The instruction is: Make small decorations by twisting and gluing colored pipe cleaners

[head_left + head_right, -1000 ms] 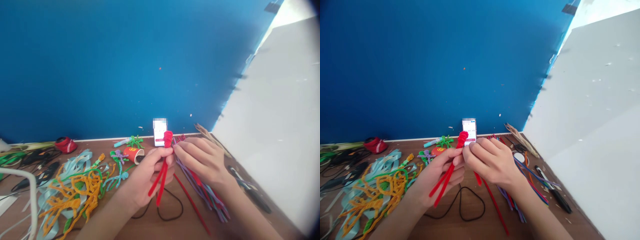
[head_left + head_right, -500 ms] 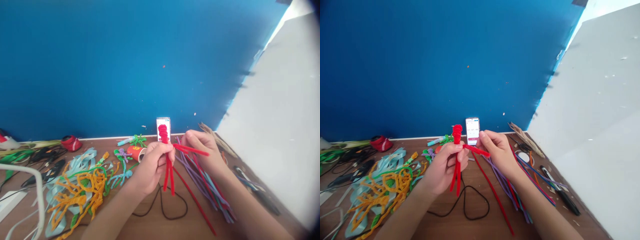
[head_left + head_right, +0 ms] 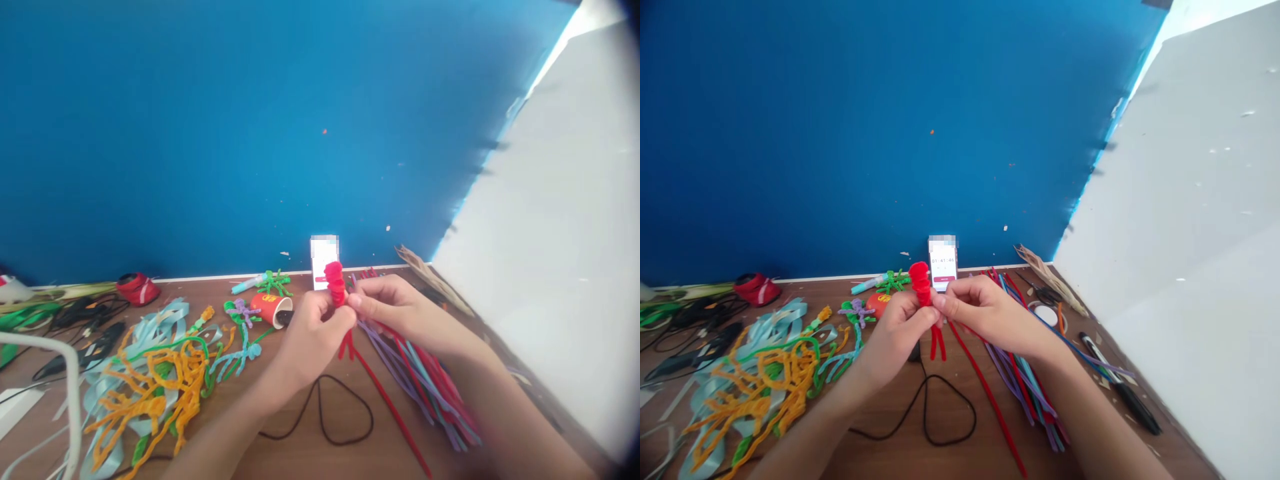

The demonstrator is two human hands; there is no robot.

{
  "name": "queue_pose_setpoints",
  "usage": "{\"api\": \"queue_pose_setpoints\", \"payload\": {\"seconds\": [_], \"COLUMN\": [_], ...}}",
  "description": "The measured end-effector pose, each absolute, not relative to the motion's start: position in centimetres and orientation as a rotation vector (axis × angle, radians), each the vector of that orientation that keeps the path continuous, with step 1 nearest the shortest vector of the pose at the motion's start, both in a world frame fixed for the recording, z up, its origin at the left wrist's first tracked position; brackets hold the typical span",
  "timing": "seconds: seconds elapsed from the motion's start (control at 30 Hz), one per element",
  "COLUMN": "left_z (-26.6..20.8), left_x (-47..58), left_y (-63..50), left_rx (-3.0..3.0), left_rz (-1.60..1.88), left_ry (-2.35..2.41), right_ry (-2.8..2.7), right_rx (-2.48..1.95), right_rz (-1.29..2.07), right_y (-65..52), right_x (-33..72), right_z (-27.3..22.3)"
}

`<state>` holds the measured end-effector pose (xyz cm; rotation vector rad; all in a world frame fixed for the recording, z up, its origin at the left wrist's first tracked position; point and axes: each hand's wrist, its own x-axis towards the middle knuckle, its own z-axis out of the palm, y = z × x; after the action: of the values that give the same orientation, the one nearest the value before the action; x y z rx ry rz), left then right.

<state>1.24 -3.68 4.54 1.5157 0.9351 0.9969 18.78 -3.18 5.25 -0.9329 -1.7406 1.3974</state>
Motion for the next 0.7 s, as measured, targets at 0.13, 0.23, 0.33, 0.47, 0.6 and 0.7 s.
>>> {"api": "queue_pose_setpoints", "payload": {"seconds": [0.13, 0.23, 0.33, 0.47, 0.6, 0.7], "left_z": [4.3, 4.3, 4.3, 3.9, 3.7, 3.8], "left_x": [0.9, 0.8, 1.4, 2.4, 2.6, 2.4], "left_y": [-3.3, -3.2, -3.5, -4.0, -4.4, -5.0], "left_rx": [1.54, 1.626, 1.807, 2.111, 2.374, 2.544], "left_rz": [0.995, 0.982, 1.015, 1.04, 1.154, 1.34], "left_ry": [0.957, 0.98, 0.985, 1.063, 1.137, 1.223], "right_ry": [-1.618, -1.569, -1.589, -1.661, -1.79, -1.841], "right_rx": [-0.942, -0.886, -0.898, -0.999, -1.095, -1.12], "right_rz": [1.453, 1.463, 1.386, 1.262, 1.126, 0.994], "right_y": [-3.2, -3.2, -3.4, -4.1, -5.1, -5.9], "right_x": [19.1, 19.5, 19.9, 20.4, 20.6, 20.5], "right_z": [5.7, 5.9, 6.2, 6.7, 7.3, 7.8]}}
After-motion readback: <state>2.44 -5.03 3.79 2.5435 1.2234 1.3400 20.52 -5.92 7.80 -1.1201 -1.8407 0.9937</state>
